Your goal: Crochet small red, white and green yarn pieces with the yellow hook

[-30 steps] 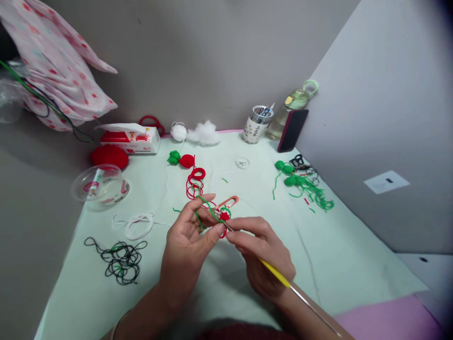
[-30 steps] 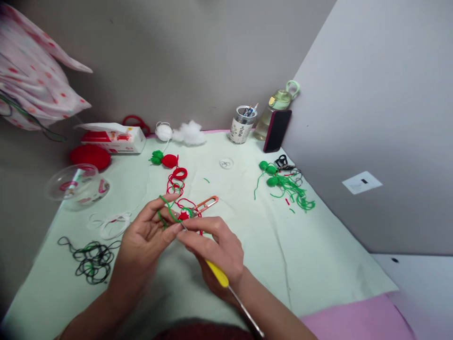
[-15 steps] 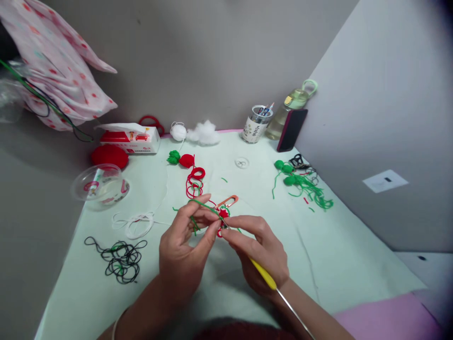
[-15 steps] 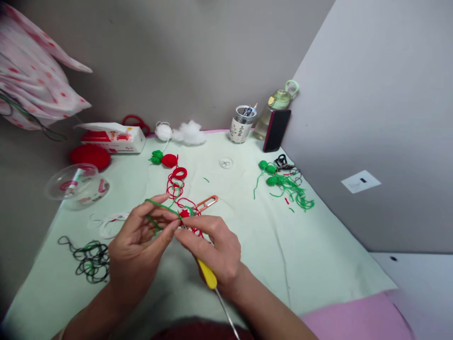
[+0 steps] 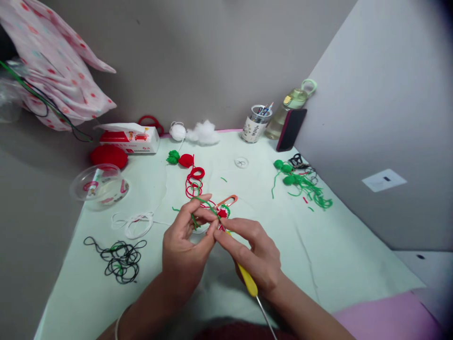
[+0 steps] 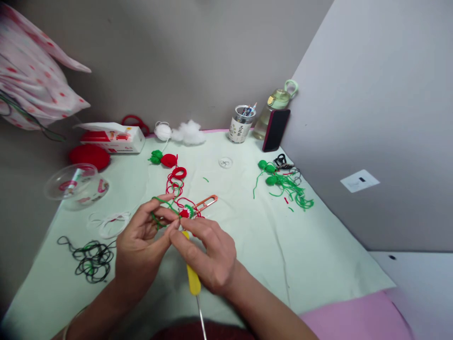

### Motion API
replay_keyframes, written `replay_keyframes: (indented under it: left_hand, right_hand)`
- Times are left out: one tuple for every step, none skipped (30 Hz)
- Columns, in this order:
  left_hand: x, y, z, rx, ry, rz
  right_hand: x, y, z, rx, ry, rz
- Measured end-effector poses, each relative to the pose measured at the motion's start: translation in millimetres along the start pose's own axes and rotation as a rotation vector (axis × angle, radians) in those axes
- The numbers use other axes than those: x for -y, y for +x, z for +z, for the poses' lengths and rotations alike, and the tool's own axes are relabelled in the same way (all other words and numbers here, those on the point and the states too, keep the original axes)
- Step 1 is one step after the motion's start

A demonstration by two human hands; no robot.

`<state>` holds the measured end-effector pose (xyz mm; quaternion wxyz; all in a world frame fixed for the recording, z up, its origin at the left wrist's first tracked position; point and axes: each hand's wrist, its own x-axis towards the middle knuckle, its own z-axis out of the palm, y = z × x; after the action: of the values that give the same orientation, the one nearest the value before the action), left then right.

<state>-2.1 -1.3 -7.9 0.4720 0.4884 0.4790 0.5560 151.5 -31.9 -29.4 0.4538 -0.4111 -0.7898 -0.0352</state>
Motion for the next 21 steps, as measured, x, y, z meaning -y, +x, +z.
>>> replay_keyframes:
  left_hand:
    - [-0.2, 0.0, 0.4, -0.004, -0.011, -0.013]
    - [-0.3, -0.1, 0.6, -0.006, -0.024, -0.027]
    - [-0.3, -0.3, 0.8, 0.0, -0.043, -0.043]
    - [-0.4, -0.5, 1.0, 0.01, -0.069, -0.061]
    - [-0.4, -0.6, 1.1, 0.022, -0.1, -0.082]
    - [-0.5, -0.6, 1.2, 0.035, -0.132, -0.104]
    - [-0.8, -0.4, 1.3, 0.047, -0.161, -0.123]
    - [-1.2, 0.0, 1.5, 0.055, -0.185, -0.138]
    - [-1.7, 0.6, 1.6, 0.061, -0.202, -0.151]
    - [-2.3, 1.3, 1.8, 0.067, -0.214, -0.162]
    - [-2.7, 2.0, 1.9, 0.074, -0.223, -0.17]
    - [-3.0, 2.7, 2.0, 0.083, -0.234, -0.178]
    - [-3.1, 3.3, 2.0, 0.094, -0.248, -0.186]
    - [-2.9, 3.8, 1.9, 0.107, -0.263, -0.194]
    - [-2.3, 4.1, 1.7, 0.121, -0.278, -0.202]
    - [-1.6, 4.2, 1.5, 0.132, -0.29, -0.207]
    - [-0.6, 4.1, 1.2, 0.146, -0.296, -0.214]
    - [0.5, 3.7, 1.0, 0.158, -0.296, -0.217]
    - [1.5, 3.2, 0.9, 0.168, -0.292, -0.215]
    - [2.4, 2.5, 0.8, 0.178, -0.282, -0.213]
    - [3.1, 1.9, 0.8, 0.182, -0.268, -0.212]
  right_hand:
    - [-0.9, -1.1, 1.8, -0.02, 0.007, -0.002]
    - [-1.7, -2.5, 3.9, -0.039, 0.019, 0.001]
    - [-2.2, -4.0, 5.8, -0.066, 0.035, 0.0]
    - [-2.4, -5.3, 7.6, -0.065, 0.054, 0.022]
    - [-2.0, -6.2, 9.0, -0.069, 0.079, 0.044]
    - [-1.3, -6.6, 10.1, -0.076, 0.115, 0.084]
    - [-0.1, -6.2, 10.9, -0.098, 0.163, 0.135]
    - [1.3, -5.2, 11.4, -0.141, 0.221, 0.182]
    - [2.9, -3.5, 11.7, -0.186, 0.278, 0.222]
    - [4.6, -1.4, 11.7, -0.223, 0.328, 0.254]
    - [6.1, 1.0, 11.4, -0.248, 0.367, 0.278]
    - [7.5, 3.3, 10.9, -0.256, 0.391, 0.293]
    - [8.5, 5.4, 10.2, -0.255, 0.403, 0.304]
    - [9.2, 7.2, 9.4, -0.25, 0.41, 0.318]
    - [9.3, 8.6, 8.4, -0.248, 0.414, 0.335]
    - [8.9, 9.5, 7.4, -0.246, 0.41, 0.345]
    - [8.0, 10.0, 6.5, -0.239, 0.39, 0.342]
    - [6.5, 10.2, 5.6, -0.232, 0.355, 0.323]
    - [4.6, 10.4, 4.8, -0.222, 0.308, 0.292]
    - [2.4, 10.5, 4.2, -0.206, 0.263, 0.256]
    - [0.2, 10.7, 3.8, -0.188, 0.23, 0.216]
